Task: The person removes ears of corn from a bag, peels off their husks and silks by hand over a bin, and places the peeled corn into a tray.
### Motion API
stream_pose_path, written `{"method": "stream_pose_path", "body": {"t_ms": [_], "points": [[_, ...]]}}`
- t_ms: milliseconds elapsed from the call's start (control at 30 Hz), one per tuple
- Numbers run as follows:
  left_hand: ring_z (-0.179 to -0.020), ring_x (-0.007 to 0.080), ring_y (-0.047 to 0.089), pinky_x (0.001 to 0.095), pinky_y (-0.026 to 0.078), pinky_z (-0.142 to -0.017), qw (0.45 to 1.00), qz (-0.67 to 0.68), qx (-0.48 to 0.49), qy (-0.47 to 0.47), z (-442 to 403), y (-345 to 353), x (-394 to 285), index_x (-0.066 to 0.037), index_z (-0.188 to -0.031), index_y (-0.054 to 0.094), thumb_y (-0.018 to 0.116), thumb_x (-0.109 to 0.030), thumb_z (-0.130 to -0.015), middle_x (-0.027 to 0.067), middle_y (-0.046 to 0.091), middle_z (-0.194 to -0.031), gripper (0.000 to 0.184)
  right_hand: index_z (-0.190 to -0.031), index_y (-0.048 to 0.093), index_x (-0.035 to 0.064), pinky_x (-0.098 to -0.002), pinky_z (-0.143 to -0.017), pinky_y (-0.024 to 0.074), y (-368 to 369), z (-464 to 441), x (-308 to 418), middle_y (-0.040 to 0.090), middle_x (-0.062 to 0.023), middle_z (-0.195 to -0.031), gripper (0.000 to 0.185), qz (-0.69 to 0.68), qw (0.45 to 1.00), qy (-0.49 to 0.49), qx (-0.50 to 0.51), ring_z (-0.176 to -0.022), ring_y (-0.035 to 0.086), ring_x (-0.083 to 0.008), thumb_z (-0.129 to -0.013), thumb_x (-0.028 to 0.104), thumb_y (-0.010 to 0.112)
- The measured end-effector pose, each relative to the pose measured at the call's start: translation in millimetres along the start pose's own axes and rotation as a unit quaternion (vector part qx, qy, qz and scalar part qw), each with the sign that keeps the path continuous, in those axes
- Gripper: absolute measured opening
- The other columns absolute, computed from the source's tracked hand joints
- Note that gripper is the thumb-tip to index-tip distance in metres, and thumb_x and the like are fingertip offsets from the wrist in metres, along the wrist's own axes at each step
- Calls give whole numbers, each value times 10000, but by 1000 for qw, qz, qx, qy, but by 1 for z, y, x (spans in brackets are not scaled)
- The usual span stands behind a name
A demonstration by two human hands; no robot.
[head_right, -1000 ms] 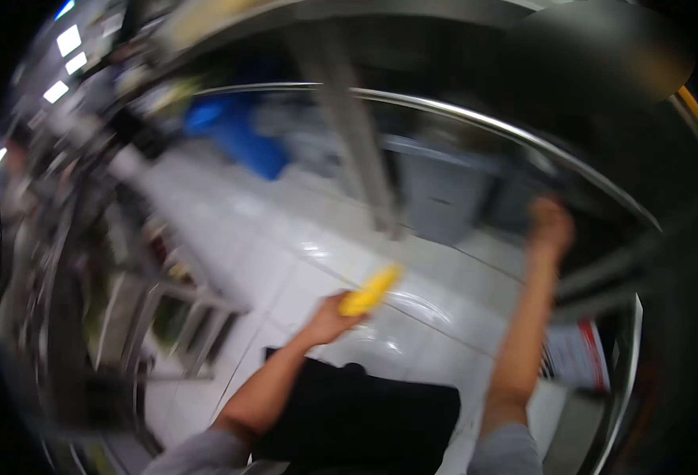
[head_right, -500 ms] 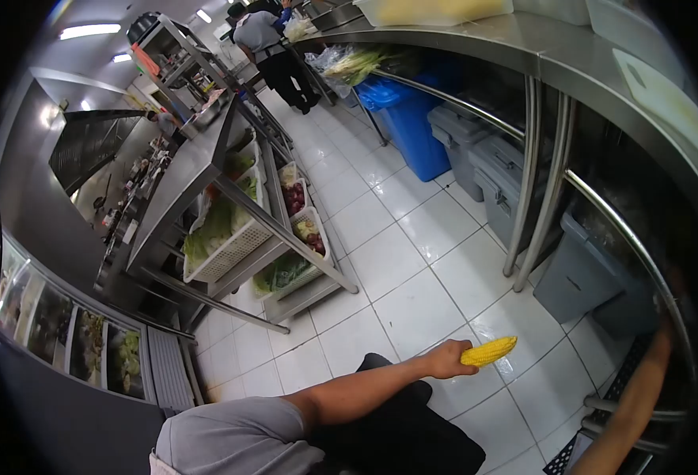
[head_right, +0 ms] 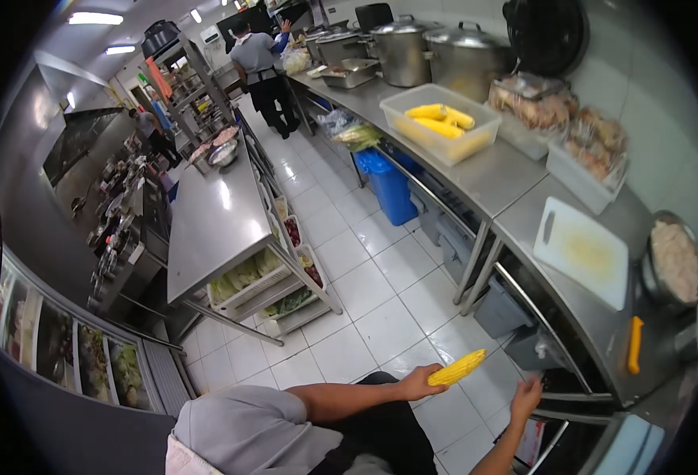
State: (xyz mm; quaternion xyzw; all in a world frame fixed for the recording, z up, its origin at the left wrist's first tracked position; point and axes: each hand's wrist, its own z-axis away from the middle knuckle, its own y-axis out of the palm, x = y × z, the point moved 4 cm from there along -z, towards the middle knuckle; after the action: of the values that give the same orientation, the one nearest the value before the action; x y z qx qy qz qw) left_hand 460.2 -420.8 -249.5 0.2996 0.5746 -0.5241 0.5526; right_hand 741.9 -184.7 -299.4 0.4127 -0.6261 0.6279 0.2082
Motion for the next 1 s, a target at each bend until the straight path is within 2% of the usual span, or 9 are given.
{"method": "stream_pose_path", "body": {"t_ms": [100, 200, 267, 367, 467, 667, 800, 867, 1000], "points": [[-822, 215, 684, 358, 541, -772, 986, 74, 146, -36, 12, -1, -123, -4, -1215, 577, 763, -344, -858, 142, 696, -900, 527, -976, 632, -8, -291, -773, 488, -115, 72, 90, 628, -65, -930, 206, -53, 989, 119, -74, -826, 569, -139, -965, 197, 648], [-1039, 270, 638, 406, 500, -888, 980, -4, 63, 187, -10, 53, -156, -15, -1224, 572, 760, -335, -873, 179, 665, -1108, 511, -914, 642, 3, -296, -682, 460, -243, 119, 151, 601, -10, -764, 247, -18, 966, 132, -221, -728, 520, -99, -1015, 219, 576], [-1146, 378, 584, 443, 461, -994, 955, -102, 207, 186, -37, 97, -154, 39, -1324, 496, 761, -441, -851, 235, 617, -1222, 724, -962, 670, 13, -367, -680, 469, -303, 144, 230, 625, -99, -786, 279, 23, 932, 177, -316, -729, 564, -183, -1042, 226, 508], [-680, 184, 633, 328, 527, -612, 917, 135, 368, 78, -25, 135, -261, -31, -1094, 565, 500, -364, -1036, 66, 624, -797, 344, -1005, 668, 19, -412, -761, 495, -379, 209, 193, 657, -176, -907, 302, 233, 851, 174, -438, -838, 630, -314, -1027, 270, 502], [-650, 189, 655, 308, 540, -585, 874, 170, 448, 78, 38, 202, -338, -14, -1053, 561, 376, -435, -1071, 141, 656, -813, 461, -1075, 683, 47, -351, -785, 521, -445, 293, 160, 704, -137, -898, 214, 16, 818, 253, -516, -838, 664, -249, -960, 200, 588], [-653, 196, 647, 310, 539, -598, 834, 129, 536, 23, 169, 334, -375, 27, -1052, 584, 420, -454, -1055, 144, 659, -817, 508, -1167, 664, 49, -400, -764, 526, -576, 457, -33, 712, -102, -838, 318, 139, 703, 383, -583, -791, 681, -278, -884, 194, 663], [-652, 183, 647, 290, 538, -602, 818, 52, 573, -13, 219, 416, -394, 12, -1084, 584, 442, -462, -1045, 129, 658, -811, 496, -1389, 481, -10, -439, -1044, 439, -700, 469, -78, 533, -262, -1360, 546, 211, 601, 460, -619, -1241, 550, -366, -875, 132, 602], [-651, 173, 644, 286, 538, -604, 810, 19, 586, 5, 240, 463, -399, 11, -1108, 584, 441, -467, -1045, 117, 654, -807, 503, -1500, 350, 32, -427, -1129, 366, -746, 470, -121, 350, -205, -1547, 695, 219, 593, 343, -695, -1392, 401, -356, -867, 146, 612], [-604, 150, 594, 291, 479, -582, 800, -25, 599, 30, 276, 558, -398, -2, -1004, 589, 444, -456, -1053, 91, 631, -754, 479, -1553, 259, 90, -407, -1185, 305, -774, 451, -221, 162, -192, -1629, 748, 252, 804, 424, -332, -1443, 307, -418, -886, 126, 596]]}}
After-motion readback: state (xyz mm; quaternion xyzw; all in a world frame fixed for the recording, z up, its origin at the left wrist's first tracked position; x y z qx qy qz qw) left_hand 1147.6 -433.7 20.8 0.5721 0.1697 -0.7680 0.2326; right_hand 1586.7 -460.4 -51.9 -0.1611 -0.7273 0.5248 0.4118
